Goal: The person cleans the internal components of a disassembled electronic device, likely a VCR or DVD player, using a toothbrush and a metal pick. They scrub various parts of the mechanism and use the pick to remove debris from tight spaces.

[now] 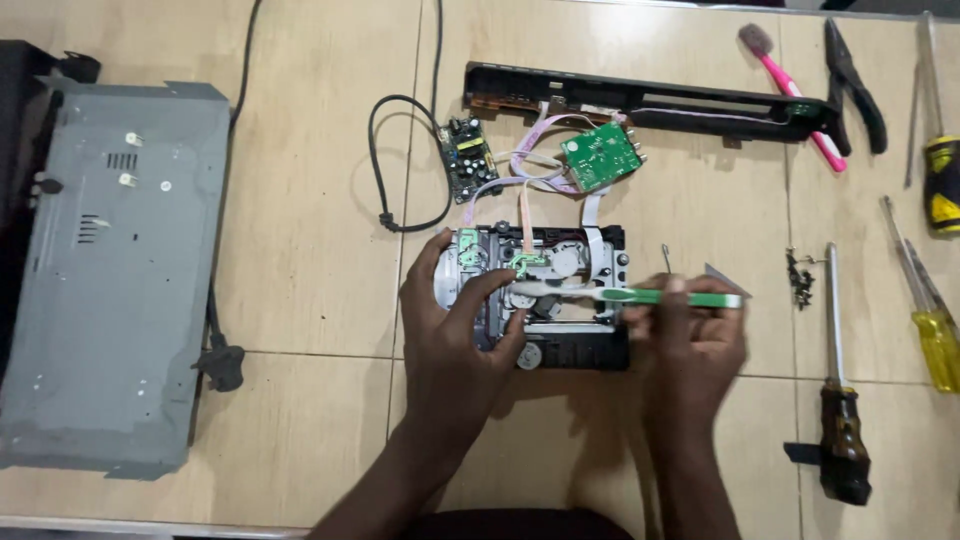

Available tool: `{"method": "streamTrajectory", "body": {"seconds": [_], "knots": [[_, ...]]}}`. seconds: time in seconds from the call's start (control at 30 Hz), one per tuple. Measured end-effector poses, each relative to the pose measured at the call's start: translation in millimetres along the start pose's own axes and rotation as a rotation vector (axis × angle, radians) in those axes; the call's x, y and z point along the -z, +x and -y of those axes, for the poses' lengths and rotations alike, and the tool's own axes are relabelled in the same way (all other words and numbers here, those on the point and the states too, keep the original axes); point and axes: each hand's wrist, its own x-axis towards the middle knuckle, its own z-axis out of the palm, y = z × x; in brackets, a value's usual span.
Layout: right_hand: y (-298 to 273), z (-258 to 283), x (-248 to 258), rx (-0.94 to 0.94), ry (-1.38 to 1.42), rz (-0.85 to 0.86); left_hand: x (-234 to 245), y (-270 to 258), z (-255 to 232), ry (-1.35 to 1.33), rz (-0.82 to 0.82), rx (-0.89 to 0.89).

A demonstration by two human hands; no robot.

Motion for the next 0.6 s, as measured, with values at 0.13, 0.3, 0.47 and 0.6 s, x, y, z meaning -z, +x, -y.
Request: {"method": "streamTrajectory", "body": {"seconds": [0.13,0.3,0.47,0.6], "knots": [[-11,17,-6,-0.057,-0.034,0.021,1,1,0,-0.016,0.016,0.016],[-12,11,-8,-0.012,0.025,0.020,0,-1,0,-0.003,0.023,0.025],[-6,5,0,0.012,-0.005,-0.017,2,2,0,-0.016,0.023,0.000],[-18,22,-9,-0.033,-0.059,0.016,3,2,-3,0.011,0.035,-0.016]]}}
